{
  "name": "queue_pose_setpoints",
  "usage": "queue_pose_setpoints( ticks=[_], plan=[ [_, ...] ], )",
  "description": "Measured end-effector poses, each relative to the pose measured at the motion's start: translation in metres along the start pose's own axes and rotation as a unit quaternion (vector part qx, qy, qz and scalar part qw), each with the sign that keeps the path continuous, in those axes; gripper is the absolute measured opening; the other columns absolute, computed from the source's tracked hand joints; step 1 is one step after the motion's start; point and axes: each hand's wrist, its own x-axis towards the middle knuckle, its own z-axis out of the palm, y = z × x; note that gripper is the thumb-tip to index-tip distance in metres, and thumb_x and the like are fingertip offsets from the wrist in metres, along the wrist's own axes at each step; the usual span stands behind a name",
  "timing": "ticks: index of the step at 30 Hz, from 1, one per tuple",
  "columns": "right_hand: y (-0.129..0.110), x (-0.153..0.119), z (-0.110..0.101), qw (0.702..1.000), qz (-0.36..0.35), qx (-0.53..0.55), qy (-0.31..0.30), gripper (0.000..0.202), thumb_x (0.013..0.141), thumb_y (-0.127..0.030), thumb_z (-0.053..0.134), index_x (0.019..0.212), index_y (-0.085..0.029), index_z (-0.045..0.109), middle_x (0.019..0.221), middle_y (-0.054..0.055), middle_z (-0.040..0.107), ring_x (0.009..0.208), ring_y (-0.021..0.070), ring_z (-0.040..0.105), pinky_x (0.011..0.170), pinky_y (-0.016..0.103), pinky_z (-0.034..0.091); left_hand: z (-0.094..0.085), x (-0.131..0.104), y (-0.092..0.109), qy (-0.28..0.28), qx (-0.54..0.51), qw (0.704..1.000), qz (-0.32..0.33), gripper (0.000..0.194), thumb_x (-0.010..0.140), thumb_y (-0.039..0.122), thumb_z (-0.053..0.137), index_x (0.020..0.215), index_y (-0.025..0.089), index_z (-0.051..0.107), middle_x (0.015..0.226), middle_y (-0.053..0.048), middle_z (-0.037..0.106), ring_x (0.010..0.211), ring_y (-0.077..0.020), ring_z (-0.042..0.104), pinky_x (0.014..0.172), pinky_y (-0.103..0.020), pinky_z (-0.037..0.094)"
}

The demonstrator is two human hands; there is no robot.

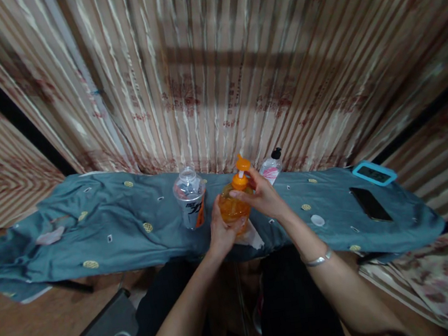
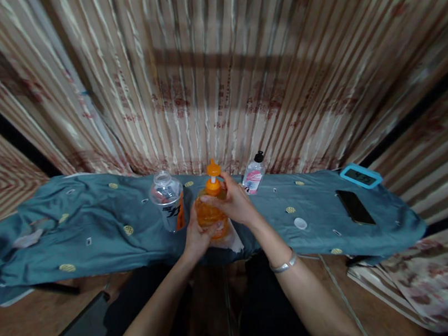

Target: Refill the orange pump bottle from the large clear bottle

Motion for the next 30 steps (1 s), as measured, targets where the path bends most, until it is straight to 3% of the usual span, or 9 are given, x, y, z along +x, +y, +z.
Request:
queue_pose_setpoints(
  ticks=[4, 10, 13, 16, 19, 23, 27, 30],
  plan=[
    [-0.003, 0.0026, -0.0035, 1.0, -0.006, -0.018, -0.023, 0.038, 0.095, -0.047, 0.063, 0.118, -0.017, 0.063, 0.114, 0.007, 0.066, 0.101, 0.0184, 0.065, 0.091, 0.041, 0.056, 0.0002, 0.0001, -0.0014, 0.002, 0.006, 1.0, -0.001, 0.099, 0.07, 0.039, 0.086, 0.153, 0.02, 0.036, 0.154, -0.018, 0.051, 0.144, -0.0354, 0.049, 0.121, -0.054, 0.038],
    [-0.0014, 0.0, -0.0002, 0.994, 0.015, -0.084, 0.068, 0.042, 0.092, -0.048, 0.067, 0.12, -0.017, 0.062, 0.117, 0.008, 0.064, 0.107, 0.0213, 0.063, 0.096, 0.046, 0.053, -0.0006, -0.0003, -0.0032, 0.005, 0.013, 1.0, -0.009, 0.096, 0.071, 0.039, 0.085, 0.152, 0.02, 0.038, 0.154, -0.018, 0.051, 0.143, -0.0347, 0.051, 0.119, -0.054, 0.042],
    [-0.0038, 0.0015, -0.0052, 0.998, -0.009, -0.061, 0.018, 0.047, 0.093, -0.048, 0.065, 0.128, -0.018, 0.059, 0.121, 0.009, 0.064, 0.108, 0.0212, 0.064, 0.095, 0.046, 0.054, -0.0006, 0.0, -0.0033, 0.003, 0.02, 1.0, -0.006, 0.095, 0.071, 0.039, 0.085, 0.151, 0.02, 0.039, 0.154, -0.018, 0.051, 0.143, -0.0348, 0.051, 0.119, -0.054, 0.041],
    [-0.0045, 0.0028, -0.0093, 0.998, -0.022, -0.044, -0.027, 0.042, 0.096, -0.049, 0.061, 0.123, -0.017, 0.062, 0.116, 0.008, 0.066, 0.101, 0.0187, 0.066, 0.09, 0.041, 0.057, -0.0009, 0.0007, -0.0033, 0.006, 0.027, 1.0, 0.001, 0.095, 0.07, 0.039, 0.086, 0.151, 0.02, 0.04, 0.153, -0.018, 0.052, 0.143, -0.0348, 0.051, 0.12, -0.054, 0.04],
    [-0.0035, 0.0005, -0.0072, 0.998, -0.014, -0.063, 0.007, 0.039, 0.094, -0.049, 0.063, 0.115, -0.016, 0.064, 0.114, 0.007, 0.066, 0.103, 0.0195, 0.065, 0.094, 0.044, 0.055, -0.0019, 0.0011, -0.0031, 0.009, 0.032, 0.999, 0.005, 0.096, 0.07, 0.039, 0.086, 0.151, 0.02, 0.039, 0.152, -0.017, 0.053, 0.142, -0.0346, 0.052, 0.119, -0.054, 0.041],
    [-0.0053, -0.0029, -0.0027, 0.994, -0.007, -0.086, 0.064, 0.042, 0.092, -0.049, 0.066, 0.12, -0.017, 0.063, 0.124, 0.009, 0.064, 0.116, 0.0234, 0.061, 0.104, 0.051, 0.049, -0.0029, 0.0007, -0.0025, 0.008, 0.024, 1.0, 0.0, 0.095, 0.071, 0.037, 0.085, 0.152, 0.02, 0.038, 0.152, -0.017, 0.054, 0.141, -0.0341, 0.053, 0.118, -0.052, 0.043],
    [-0.0074, 0.0007, -0.0043, 0.998, -0.032, -0.061, 0.012, 0.046, 0.094, -0.05, 0.064, 0.126, -0.017, 0.061, 0.122, 0.009, 0.065, 0.11, 0.0216, 0.064, 0.098, 0.047, 0.053, -0.0026, 0.0009, -0.0026, 0.004, 0.027, 1.0, 0.008, 0.096, 0.07, 0.039, 0.086, 0.151, 0.019, 0.039, 0.153, -0.018, 0.053, 0.142, -0.0346, 0.051, 0.12, -0.054, 0.04],
    [-0.0065, 0.0029, -0.0036, 0.998, -0.039, -0.056, -0.005, 0.041, 0.095, -0.05, 0.062, 0.118, -0.016, 0.063, 0.112, 0.007, 0.067, 0.1, 0.0185, 0.066, 0.091, 0.042, 0.056, -0.0024, 0.0019, -0.0034, 0.003, 0.017, 1.0, 0.015, 0.093, 0.07, 0.038, 0.086, 0.149, 0.02, 0.041, 0.152, -0.018, 0.054, 0.142, -0.0345, 0.052, 0.119, -0.054, 0.041]
  ],
)
